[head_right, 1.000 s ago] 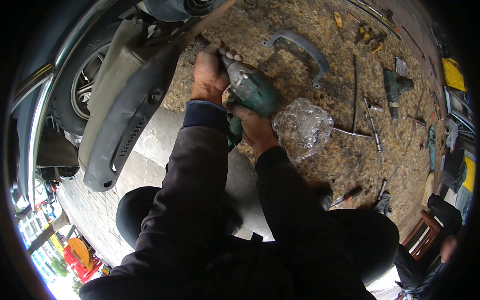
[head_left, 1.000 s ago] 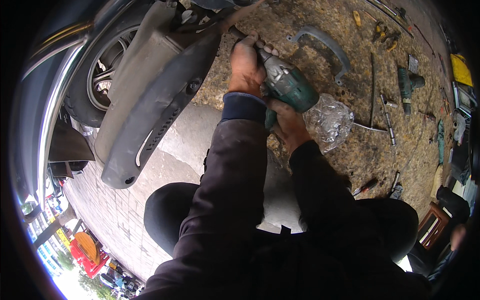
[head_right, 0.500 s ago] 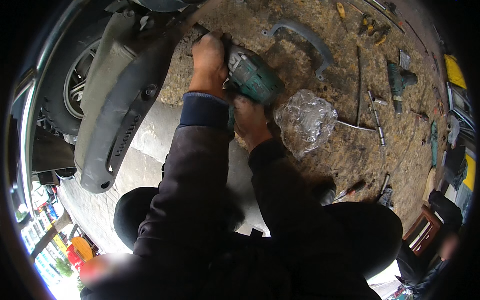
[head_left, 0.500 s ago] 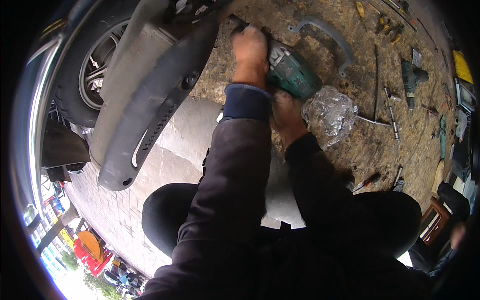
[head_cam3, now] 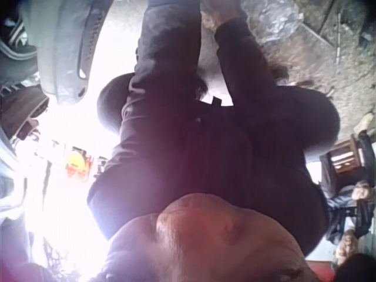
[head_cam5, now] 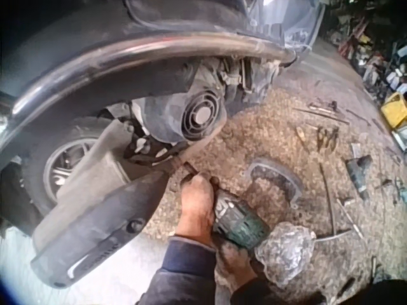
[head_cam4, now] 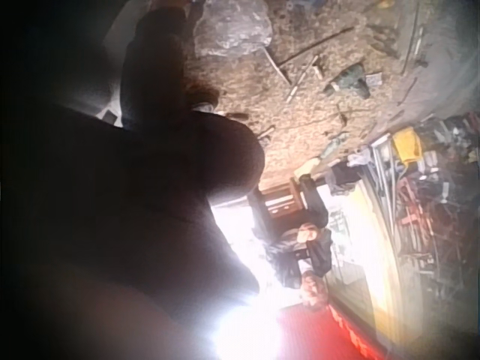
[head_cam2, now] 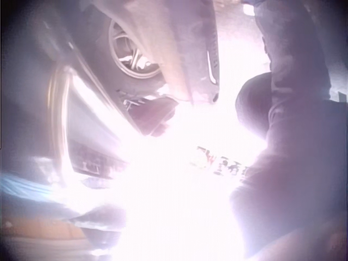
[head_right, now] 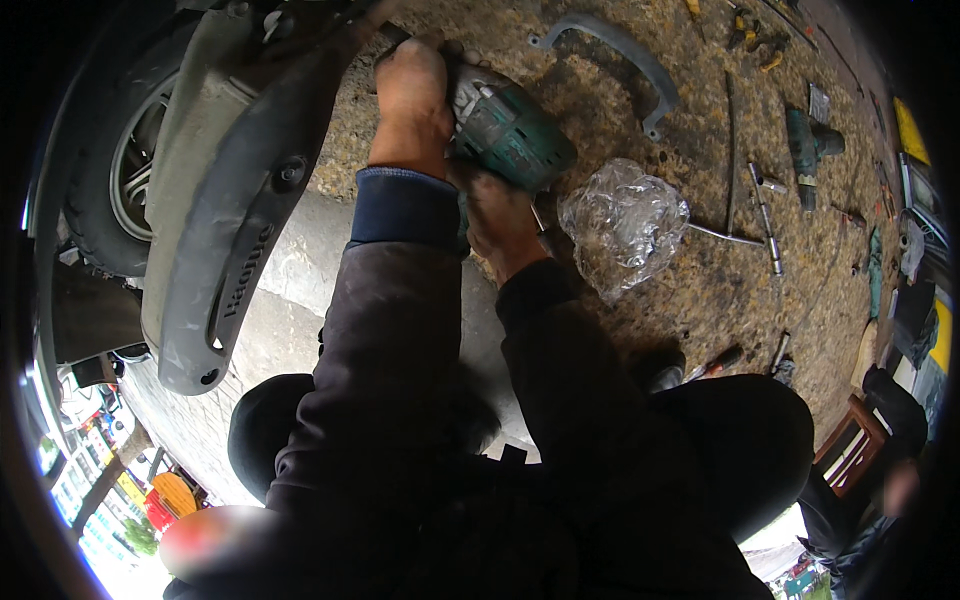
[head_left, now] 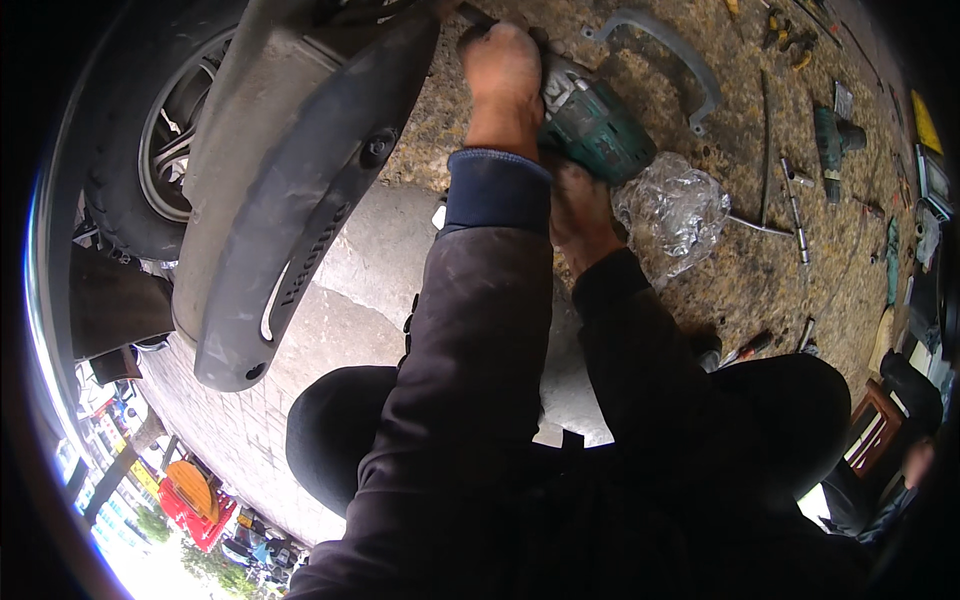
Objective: The person works under the rear of a car, using a cordless impact wrench and a socket wrench to remove and then reinstall bolts on the exhaust system. They handle the exhaust pipe and muffler while tightening fasteners.
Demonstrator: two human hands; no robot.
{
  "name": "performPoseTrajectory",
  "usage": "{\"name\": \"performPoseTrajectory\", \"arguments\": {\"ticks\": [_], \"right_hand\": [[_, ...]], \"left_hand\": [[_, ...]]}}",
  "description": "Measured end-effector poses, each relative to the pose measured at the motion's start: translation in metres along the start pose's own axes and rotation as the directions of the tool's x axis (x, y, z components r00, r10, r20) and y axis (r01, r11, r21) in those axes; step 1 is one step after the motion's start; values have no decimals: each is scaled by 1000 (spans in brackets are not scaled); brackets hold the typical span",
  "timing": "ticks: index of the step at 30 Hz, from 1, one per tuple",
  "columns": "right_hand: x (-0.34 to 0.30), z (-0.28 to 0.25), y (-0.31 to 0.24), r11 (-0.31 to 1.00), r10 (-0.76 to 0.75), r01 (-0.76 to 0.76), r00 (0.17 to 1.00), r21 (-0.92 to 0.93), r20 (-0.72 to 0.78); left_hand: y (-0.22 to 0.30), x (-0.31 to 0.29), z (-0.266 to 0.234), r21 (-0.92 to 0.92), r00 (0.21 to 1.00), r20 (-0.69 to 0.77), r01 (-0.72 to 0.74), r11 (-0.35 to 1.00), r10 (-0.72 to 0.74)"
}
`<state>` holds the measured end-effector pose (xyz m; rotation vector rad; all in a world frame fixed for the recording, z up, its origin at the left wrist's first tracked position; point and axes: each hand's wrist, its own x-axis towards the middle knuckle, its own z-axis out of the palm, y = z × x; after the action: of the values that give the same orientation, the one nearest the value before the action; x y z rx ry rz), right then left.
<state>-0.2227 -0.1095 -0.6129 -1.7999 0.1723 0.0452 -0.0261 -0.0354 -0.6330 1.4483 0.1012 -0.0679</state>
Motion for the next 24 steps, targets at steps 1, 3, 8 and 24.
{"name": "performPoseTrajectory", "arguments": {"ticks": [1, 3, 8, 24], "right_hand": [[1, 0, 1, 996, 57, -57, 998, 68, 3], [1, -2, 0, 974, 224, -220, 971, -48, 83], [-1, -3, -21, 990, 83, -85, 996, -112, -21], [-6, 4, -46, 968, 68, -48, 995, 244, -71]], "left_hand": [[3, -2, 1, -28, 995, 12, 101, 994, -101], [17, -7, 3, -35, 987, 5, 160, 986, -160], [66, -13, 4, -81, 938, 4, 345, 935, -346], [38, -31, 9, 121, 945, 41, 317, 941, -324]]}}
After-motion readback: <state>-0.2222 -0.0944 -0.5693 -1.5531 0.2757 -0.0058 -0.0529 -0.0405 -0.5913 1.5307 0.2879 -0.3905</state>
